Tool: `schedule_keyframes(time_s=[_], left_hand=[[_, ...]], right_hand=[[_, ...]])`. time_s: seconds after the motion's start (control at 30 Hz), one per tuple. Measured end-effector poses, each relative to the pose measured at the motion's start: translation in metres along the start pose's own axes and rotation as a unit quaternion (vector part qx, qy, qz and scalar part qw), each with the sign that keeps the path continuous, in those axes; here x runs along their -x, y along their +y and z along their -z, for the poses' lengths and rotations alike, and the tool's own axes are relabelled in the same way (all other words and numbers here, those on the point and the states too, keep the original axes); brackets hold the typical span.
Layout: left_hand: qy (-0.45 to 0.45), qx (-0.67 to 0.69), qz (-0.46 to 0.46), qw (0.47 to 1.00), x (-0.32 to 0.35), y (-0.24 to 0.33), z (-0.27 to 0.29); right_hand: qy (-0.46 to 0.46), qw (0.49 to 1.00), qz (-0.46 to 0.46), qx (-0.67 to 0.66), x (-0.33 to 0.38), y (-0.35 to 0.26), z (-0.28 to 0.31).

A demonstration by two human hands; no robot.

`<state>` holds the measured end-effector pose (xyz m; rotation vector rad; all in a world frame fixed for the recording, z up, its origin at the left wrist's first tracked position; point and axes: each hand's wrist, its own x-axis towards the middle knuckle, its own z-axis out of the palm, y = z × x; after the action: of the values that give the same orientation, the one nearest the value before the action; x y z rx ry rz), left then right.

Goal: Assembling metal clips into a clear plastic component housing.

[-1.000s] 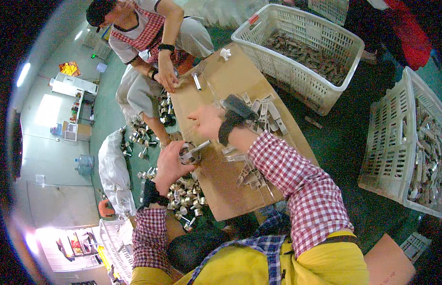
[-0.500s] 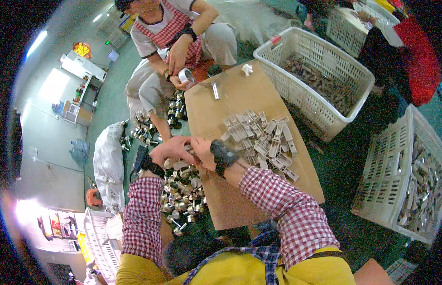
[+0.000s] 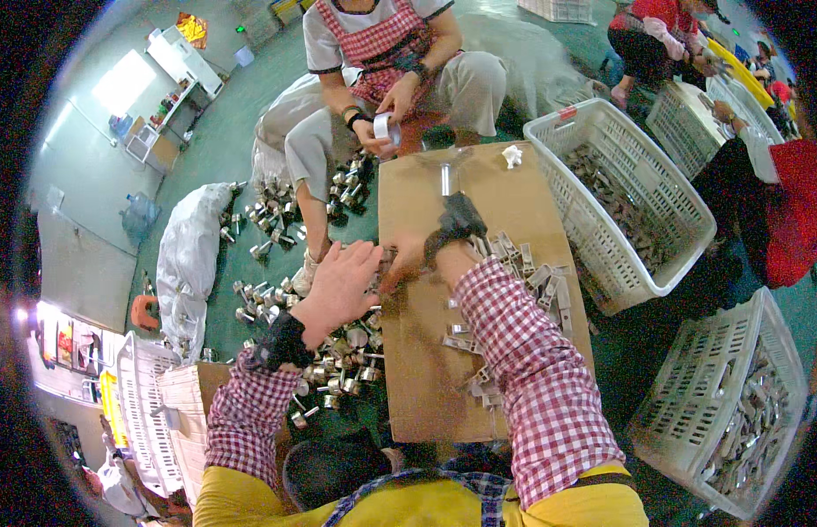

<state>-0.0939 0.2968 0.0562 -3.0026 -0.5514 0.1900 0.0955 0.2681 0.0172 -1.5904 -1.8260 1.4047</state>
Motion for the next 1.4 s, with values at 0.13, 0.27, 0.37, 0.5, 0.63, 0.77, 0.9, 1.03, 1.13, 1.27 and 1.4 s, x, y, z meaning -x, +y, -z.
schedule_keyframes(time_s=[0.13, 0.27, 0.37, 0.5, 0.63, 0.77, 0.9, 1.03, 1.13, 1.27, 1.4], left_hand=[[0.010, 0.067, 0.018, 0.998, -0.034, -0.008, -0.010], [-0.028, 0.170, -0.006, 0.985, -0.056, -0.029, 0.014], [-0.146, 0.156, 0.022, 0.977, -0.065, -0.060, 0.022], [-0.240, 0.336, -0.027, 0.910, -0.100, -0.085, 0.007], [-0.161, 0.436, -0.032, 0.885, -0.098, -0.101, -0.001], [-0.008, 0.173, 0.075, 0.982, -0.072, -0.043, 0.030], [0.176, -0.047, -0.013, 0.983, -0.049, -0.038, -0.016], [0.165, 0.020, -0.025, 0.986, -0.075, -0.043, -0.020], [0.129, 0.076, 0.001, 0.989, -0.084, -0.057, -0.020], [0.108, 0.056, -0.022, 0.992, -0.104, -0.073, -0.022], [0.059, 0.045, 0.001, 0.997, -0.112, -0.071, -0.018]], right_hand=[[-0.029, 0.999, -0.030, -0.034, -0.043, 0.060, 0.006], [0.158, 0.981, 0.085, 0.075, -0.049, 0.086, -0.002], [0.332, 0.924, 0.186, 0.035, -0.016, 0.036, -0.023], [0.341, 0.897, 0.208, 0.191, -0.003, 0.037, -0.031], [0.307, 0.929, 0.186, 0.092, -0.028, 0.040, -0.009], [0.178, 0.981, 0.062, 0.036, -0.034, 0.040, 0.033], [0.016, 0.997, -0.002, -0.071, -0.043, 0.019, 0.064], [-0.017, 0.996, -0.036, -0.075, -0.055, 0.046, 0.086], [0.168, 0.985, 0.013, 0.044, -0.046, 0.036, 0.061], [0.340, 0.910, 0.182, 0.151, -0.049, 0.057, 0.027], [0.371, 0.899, 0.078, 0.220, -0.048, 0.042, 0.013]])
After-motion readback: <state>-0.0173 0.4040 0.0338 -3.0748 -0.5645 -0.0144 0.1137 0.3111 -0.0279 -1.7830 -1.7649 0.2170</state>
